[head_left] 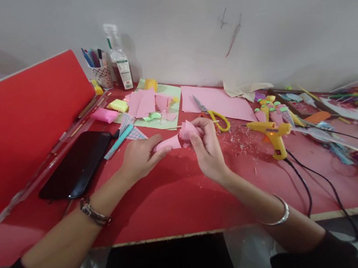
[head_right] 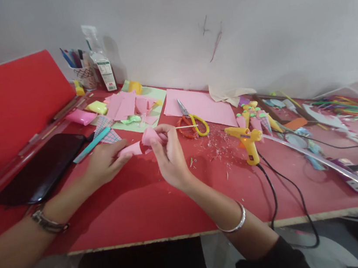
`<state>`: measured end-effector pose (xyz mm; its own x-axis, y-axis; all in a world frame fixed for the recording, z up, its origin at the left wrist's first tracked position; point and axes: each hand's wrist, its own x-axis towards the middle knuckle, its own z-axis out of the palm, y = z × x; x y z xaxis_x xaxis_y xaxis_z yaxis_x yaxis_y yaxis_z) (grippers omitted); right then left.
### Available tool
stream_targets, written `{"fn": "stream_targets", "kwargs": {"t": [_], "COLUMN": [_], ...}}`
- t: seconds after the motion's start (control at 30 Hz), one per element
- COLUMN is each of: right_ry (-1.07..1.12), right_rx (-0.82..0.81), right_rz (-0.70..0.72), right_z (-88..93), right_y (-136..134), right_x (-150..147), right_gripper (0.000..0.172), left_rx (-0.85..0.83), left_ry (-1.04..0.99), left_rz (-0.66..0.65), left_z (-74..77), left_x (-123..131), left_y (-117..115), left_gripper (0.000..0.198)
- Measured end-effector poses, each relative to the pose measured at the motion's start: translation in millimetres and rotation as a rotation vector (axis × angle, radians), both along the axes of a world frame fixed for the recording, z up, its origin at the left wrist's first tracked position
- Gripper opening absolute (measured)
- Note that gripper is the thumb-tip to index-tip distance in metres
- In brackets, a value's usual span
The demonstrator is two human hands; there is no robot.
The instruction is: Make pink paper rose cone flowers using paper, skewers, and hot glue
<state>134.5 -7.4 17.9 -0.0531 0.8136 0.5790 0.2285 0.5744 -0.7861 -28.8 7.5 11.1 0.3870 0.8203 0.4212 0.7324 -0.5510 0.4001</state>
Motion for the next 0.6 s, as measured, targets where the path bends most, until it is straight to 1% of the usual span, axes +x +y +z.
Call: {"fn": "stream_targets", "kwargs": {"t": [0.2, 0.3, 0.4, 0.47, 0.6], "right_ry": [-0.011, -0.062, -0.123, -0.148, -0.156], "right_rx": [0.005, 0.024, 0.066, 0.088, 0.11], "right_rz": [-0.047, -0.046, -0.049, -0.061, -0.069], "right_z": [-3.0, -1.9, -0.7, -0.5, -1.0], "right_y": [-1.6, -2.9, -3.8, -4.2, -5.2], "right_x": [-0.5, -0.2, 0.8, 1.5, 1.1], "right_gripper": [0.015, 0.019, 0.017, 0.015, 0.014], "left_rx": [-0.068, -0.153, -0.218, -0.214, -0.186], "left_ry": [-0.008, 0.016, 0.037, 0.034, 0.019], "left_rz": [0.002, -0.053, -0.118, -0.133, -0.121], "left_z": [0.7, 0.5, 0.4, 0.1, -1.3], "left_x": [3.0, 3.8, 3.5, 2.7, 1.3], "left_y": [-0.8, -0.3, -0.2, -0.2, 0.1], "left_gripper": [0.049, 0.048, 0.049, 0.05, 0.05]}}
